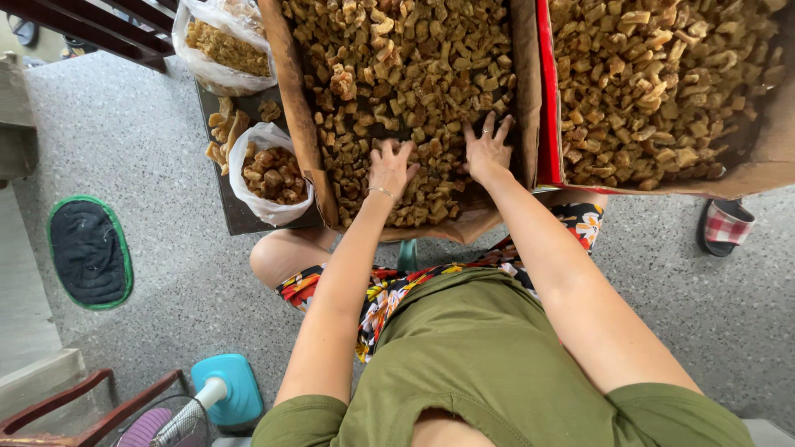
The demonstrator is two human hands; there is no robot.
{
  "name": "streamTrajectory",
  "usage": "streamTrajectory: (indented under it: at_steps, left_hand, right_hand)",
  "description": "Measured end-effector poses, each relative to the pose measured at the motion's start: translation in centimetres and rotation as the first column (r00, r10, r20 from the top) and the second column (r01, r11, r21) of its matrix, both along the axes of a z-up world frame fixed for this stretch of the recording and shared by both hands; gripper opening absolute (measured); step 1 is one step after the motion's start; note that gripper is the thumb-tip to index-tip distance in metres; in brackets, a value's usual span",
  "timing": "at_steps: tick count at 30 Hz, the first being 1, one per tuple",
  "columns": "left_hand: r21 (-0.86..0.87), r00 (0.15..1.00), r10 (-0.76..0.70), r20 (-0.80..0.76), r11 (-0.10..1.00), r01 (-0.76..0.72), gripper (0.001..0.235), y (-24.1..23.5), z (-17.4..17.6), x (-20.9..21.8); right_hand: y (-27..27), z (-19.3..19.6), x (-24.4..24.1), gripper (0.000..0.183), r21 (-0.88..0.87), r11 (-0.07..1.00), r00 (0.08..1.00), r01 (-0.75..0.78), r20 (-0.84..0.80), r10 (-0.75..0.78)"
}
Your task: The person sits on the floor and repeatedly scoops dried fruit pieces from a large cardboard box with both hands, then transfers them into a smaller adjacent box. The action is continuous and repetitive throughout the clip.
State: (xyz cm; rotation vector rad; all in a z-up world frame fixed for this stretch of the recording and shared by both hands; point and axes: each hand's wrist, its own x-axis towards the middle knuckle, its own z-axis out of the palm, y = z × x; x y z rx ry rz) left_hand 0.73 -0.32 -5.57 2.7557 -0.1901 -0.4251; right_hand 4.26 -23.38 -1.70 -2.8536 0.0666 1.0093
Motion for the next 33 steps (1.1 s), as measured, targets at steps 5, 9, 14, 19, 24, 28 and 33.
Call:
streamTrajectory:
  at_steps: [5,9,14,19,24,28,33]
  left_hand:
    - [-0.142,0.994,0.104,-0.035,0.984,-0.108,0.044,1.1,-0.5,-0.6]
    - [-0.564,0.922,0.379,-0.085,0.744,-0.358,0.033,1.9,2.0,-0.2]
    - [-0.706,0.860,0.227,-0.457,0.495,-0.506,0.035,0.5,8.1,-0.4]
    - [-0.696,0.907,0.030,-0.421,0.630,-0.344,0.037,-4.4,10.7,-0.3]
    - [-0.780,0.872,-0.066,-0.485,0.485,-0.396,0.047,-4.4,10.2,-0.3]
    - [-0.876,0.967,-0.057,-0.250,0.440,-0.200,0.071,-3.3,10.8,-0.7]
    - [-0.817,0.950,0.016,-0.312,0.506,-0.277,0.090,-3.5,12.4,-1.5]
  right_hand:
    - [-0.6,-1.4,-1.6,0.089,0.099,0.995,0.993,0.011,0.113,-0.022]
    - [-1.2,-3.9,-4.6,0.066,0.235,0.972,0.871,-0.018,0.481,-0.100]
    - [0.0,-3.8,-5.7,0.030,0.941,0.243,0.773,0.236,-0.030,-0.634]
    - [1.2,0.0,-5.7,0.065,0.403,-0.609,0.456,0.683,-0.887,-0.077]
    - [0.9,1.6,-6.7,0.064,0.341,-0.745,0.587,0.573,-0.805,0.083]
    - [0.3,1.6,-6.7,0.069,0.296,-0.765,0.560,0.571,-0.822,0.100]
    - [0.3,2.3,-7.0,0.065,0.346,-0.717,0.578,0.605,-0.810,0.098]
